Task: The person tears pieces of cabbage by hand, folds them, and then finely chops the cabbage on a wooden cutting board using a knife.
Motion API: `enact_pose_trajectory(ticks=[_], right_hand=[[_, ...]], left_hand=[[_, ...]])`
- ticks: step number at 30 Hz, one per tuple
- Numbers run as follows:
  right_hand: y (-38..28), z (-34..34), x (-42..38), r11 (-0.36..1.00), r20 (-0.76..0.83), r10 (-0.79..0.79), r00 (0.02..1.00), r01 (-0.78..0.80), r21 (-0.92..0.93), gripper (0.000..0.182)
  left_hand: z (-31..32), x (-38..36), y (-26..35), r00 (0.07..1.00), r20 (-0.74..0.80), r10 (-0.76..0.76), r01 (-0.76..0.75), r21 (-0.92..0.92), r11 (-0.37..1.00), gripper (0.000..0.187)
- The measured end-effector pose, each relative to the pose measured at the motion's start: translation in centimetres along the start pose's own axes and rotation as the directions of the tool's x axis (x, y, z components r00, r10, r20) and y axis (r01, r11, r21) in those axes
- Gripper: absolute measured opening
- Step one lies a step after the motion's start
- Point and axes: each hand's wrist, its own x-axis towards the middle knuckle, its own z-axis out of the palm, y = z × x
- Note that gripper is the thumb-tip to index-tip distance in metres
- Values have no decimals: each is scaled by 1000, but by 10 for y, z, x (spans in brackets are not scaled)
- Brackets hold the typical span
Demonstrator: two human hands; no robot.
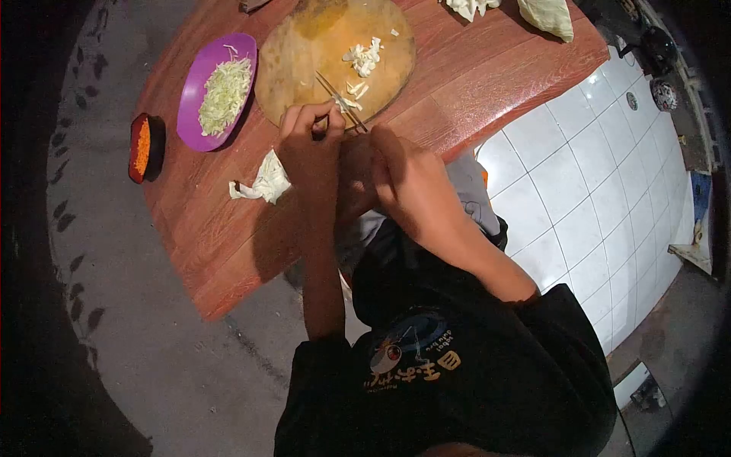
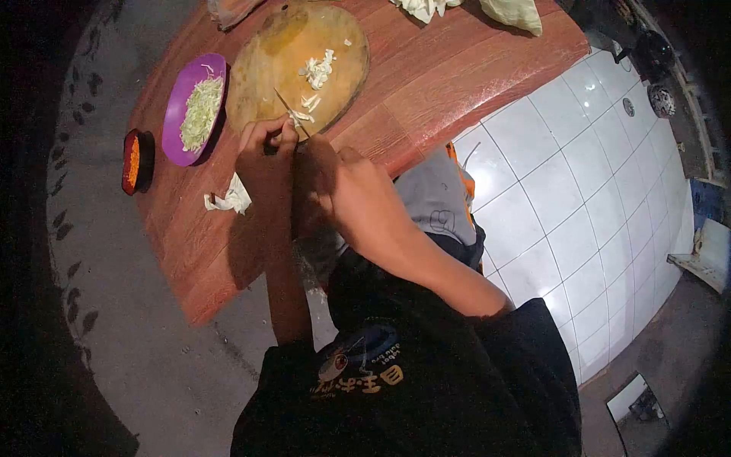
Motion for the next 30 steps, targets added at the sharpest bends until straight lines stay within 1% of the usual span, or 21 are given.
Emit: enact_pose_trajectory(ticks=[2, 6, 8, 9, 11, 12, 14, 18, 20, 21, 23, 24, 26, 27, 29, 30], right_hand=[[-1, 0, -1, 1000, -11, -7, 1000, 7, 7, 15], [3, 4, -2, 999, 8, 14, 1000, -13, -29, 17], [4, 3, -2, 998, -26, -50, 998, 51, 31, 18], [5, 4, -2, 998, -26, -48, 999, 49, 31, 18], [7, 5, -1, 993, -33, -45, 998, 48, 106, 19], [6, 5, 0, 993, -32, -43, 999, 46, 105, 19], [3, 4, 5, 991, 8, 15, 1000, -16, 130, 21], [1, 7, 15, 989, 47, 14, 999, -20, 145, 23], [-3, 4, 14, 998, 75, 38, 996, -42, 53, 27], [1, 5, 10, 998, 72, 36, 997, -40, 52, 27], [8, 5, 0, 997, 59, -73, 996, 74, -30, 33], [7, 0, -3, 997, 59, -75, 995, 76, -29, 33], [2, -11, -6, 996, 137, 65, 988, -57, -62, 33], [3, -11, -6, 996, 134, 65, 989, -58, -62, 33], [7, -10, -3, 999, 35, 23, 999, -24, 43, 23], [5, -11, -2, 999, 29, 23, 999, -24, 43, 23]], left_hand=[[2, 0, 0, 1000, -27, -11, 12, 8, 1000, 10], [2, 1, 2, 999, -22, -50, 50, 17, 999, 10], [2, 1, 1, 998, -9, -61, 61, -7, 998, 13], [2, 0, 1, 998, -7, -62, 61, -8, 998, 13], [2, 0, 3, 998, -10, -69, 69, 2, 998, 11], [2, 0, 1, 998, -8, -70, 70, 1, 998, 11], [2, 1, -2, 998, 7, -55, 55, -18, 998, 13], [1, 0, -2, 998, 7, -69, 69, -14, 998, 14], [3, 0, -4, 996, -8, -89, 89, -60, 994, 15], [3, -1, -4, 996, -9, -86, 85, -61, 994, 15], [2, -1, -3, 991, 16, -135, 136, -30, 990, 15], [2, -2, -2, 991, 14, -135, 135, -28, 990, 15], [2, -1, 1, 987, 3, -162, 162, -60, 985, 13], [3, 0, -1, 987, 4, -159, 159, -61, 985, 13], [5, 0, -7, 994, -11, -113, 112, -71, 991, 13], [6, -1, -8, 994, -10, -108, 107, -72, 992, 13]])
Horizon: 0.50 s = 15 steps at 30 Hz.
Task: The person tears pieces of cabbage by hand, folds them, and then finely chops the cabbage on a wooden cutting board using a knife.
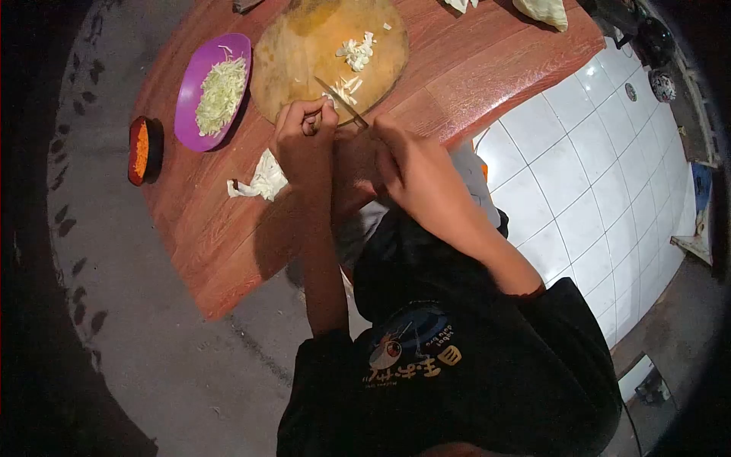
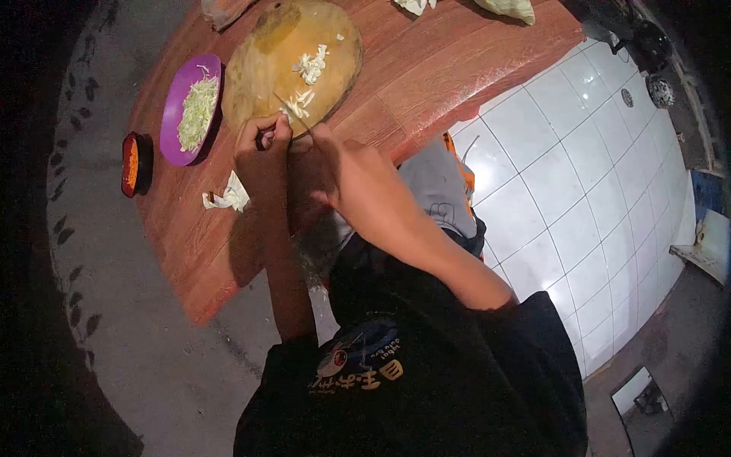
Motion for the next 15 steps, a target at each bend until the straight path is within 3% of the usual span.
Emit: enact_pose_trajectory(ticks=[3, 5, 8, 15], right_hand=[[-5, 0, 5, 998, -27, 22, 999, -21, 54, 15], [-2, 4, 5, 993, -104, -85, 991, 93, 73, 13], [-8, 4, 4, 994, -25, -16, 1000, 19, 112, 15], [-6, 15, -1, 996, -67, -37, 997, 43, 82, 17]], left_hand=[[-2, 1, 0, 1000, 4, -8, 8, -85, 996, 11], [-2, 0, 4, 1000, 9, -18, 19, -58, 998, 9], [-3, -1, 5, 999, -7, 37, -37, 10, 999, 9], [-3, -2, 1, 1000, -2, 7, -8, -23, 1000, 18]])
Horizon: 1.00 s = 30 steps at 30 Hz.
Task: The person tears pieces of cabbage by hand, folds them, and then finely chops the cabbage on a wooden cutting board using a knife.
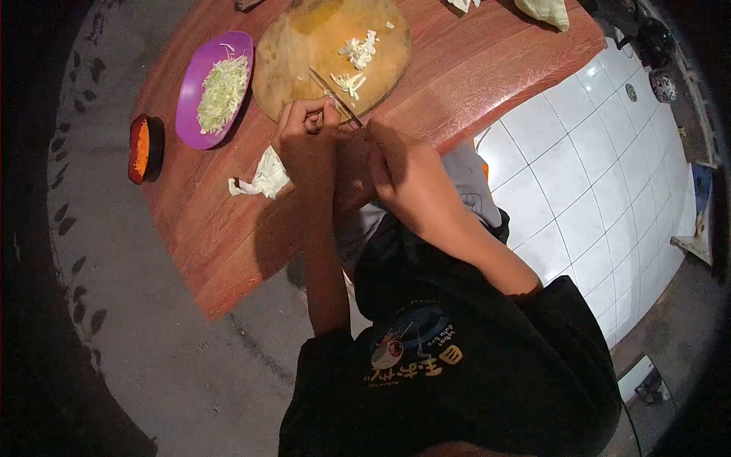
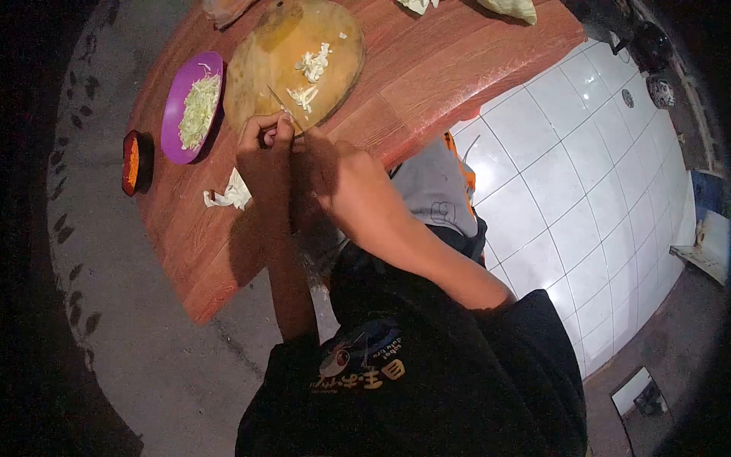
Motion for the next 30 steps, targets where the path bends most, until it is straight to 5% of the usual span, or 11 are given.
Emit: enact_pose_trajectory(ticks=[5, 9, 11, 17, 21, 24, 26, 30], right_hand=[[3, -1, 2, 994, 39, -111, 993, 111, -2, 20], [4, 5, 6, 1000, 60, 5, 998, -5, -6, 20], [8, 10, 10, 999, 107, 43, 993, -44, 3, 36], [11, 14, 14, 998, 88, -61, 994, 62, -8, 43], [-10, -8, -10, 974, 168, 107, 980, -69, -215, 23], [-6, -11, -14, 963, 167, 58, 984, -11, -269, 20], [2, -9, -4, 987, 115, -48, 992, 64, -144, 44], [11, 2, 5, 989, 59, -109, 992, 115, -95, 36]], left_hand=[[-2, 0, 0, 1000, 12, -3, 3, 0, 1000, 17], [-3, 2, 2, 997, 35, -74, 73, 12, 997, 16], [-1, 1, 5, 998, 12, -61, 60, 15, 998, 9], [0, 1, 2, 999, -34, 6, -6, -17, 1000, 8], [1, -1, -1, 999, -30, -14, 14, -10, 1000, 12], [1, -2, -2, 995, -63, 82, -82, 2, 997, 10], [-1, -2, -3, 985, -55, 167, -167, 1, 986, 8], [-3, -2, -3, 978, -62, 200, -202, -30, 979, 7]])
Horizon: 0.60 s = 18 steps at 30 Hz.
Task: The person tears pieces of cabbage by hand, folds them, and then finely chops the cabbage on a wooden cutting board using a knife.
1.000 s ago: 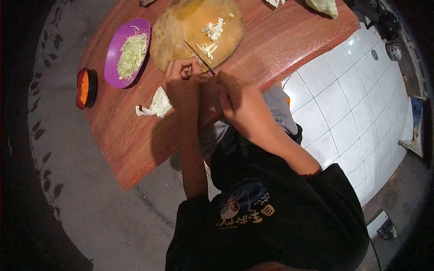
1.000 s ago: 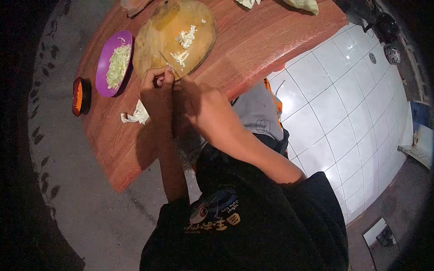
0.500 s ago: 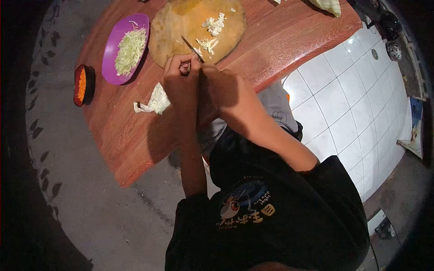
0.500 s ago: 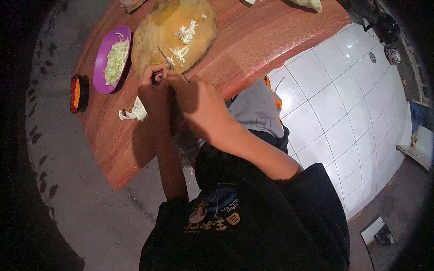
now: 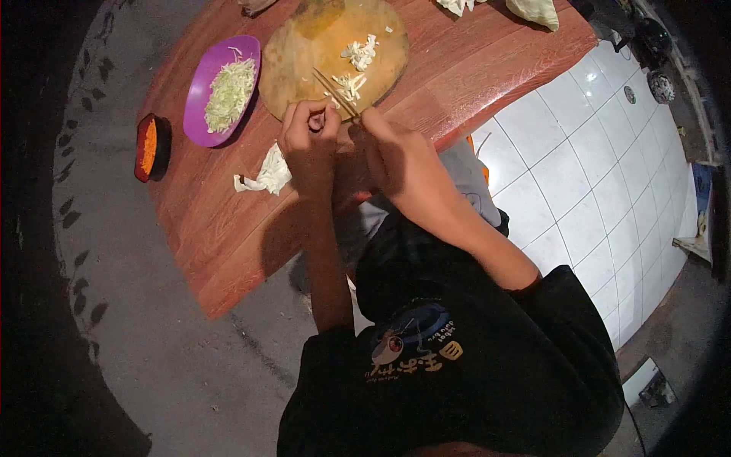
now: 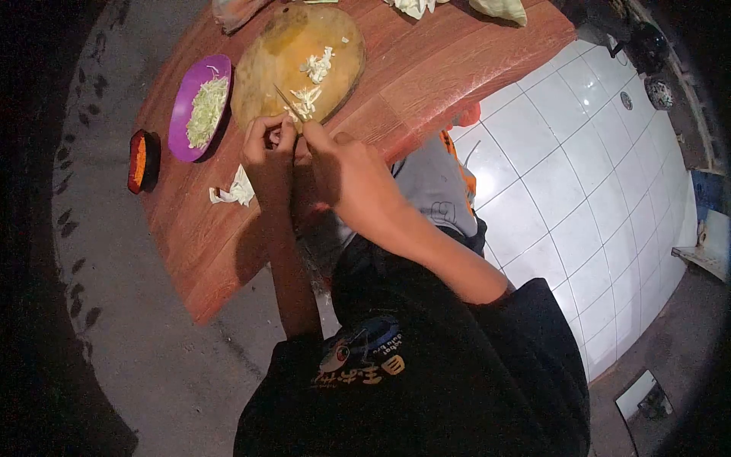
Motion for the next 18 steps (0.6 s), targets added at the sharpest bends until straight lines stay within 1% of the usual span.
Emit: enact_pose_trajectory(ticks=[2, 3, 5, 8, 12, 14, 18], right_hand=[[-6, 0, -1, 991, -3, 48, 999, -48, 124, 34], [-7, 0, -2, 991, -3, 49, 999, -48, 123, 34], [-8, 1, -4, 981, 36, 65, 997, -70, 178, 33], [-7, 4, -5, 988, 36, 65, 997, -69, 135, 32], [-6, 6, -6, 993, 30, 66, 997, -69, 98, 33], [-8, 7, -5, 993, 14, 48, 999, -49, 105, 34], [-7, 12, -1, 992, 11, 76, 997, -77, 98, 37]], left_hand=[[0, 0, 1, 993, 23, -112, 112, 3, 994, 7], [0, 0, 2, 993, 23, -112, 112, 2, 994, 7], [-1, -1, 4, 986, 39, -164, 166, -59, 984, 7], [1, -2, -1, 992, 6, -125, 125, -22, 992, 9], [1, -5, -2, 988, 21, -155, 155, -40, 987, 9], [1, -5, -4, 993, 14, -121, 121, -23, 992, 9], [2, -4, -4, 997, -10, -77, 77, 11, 997, 9]])
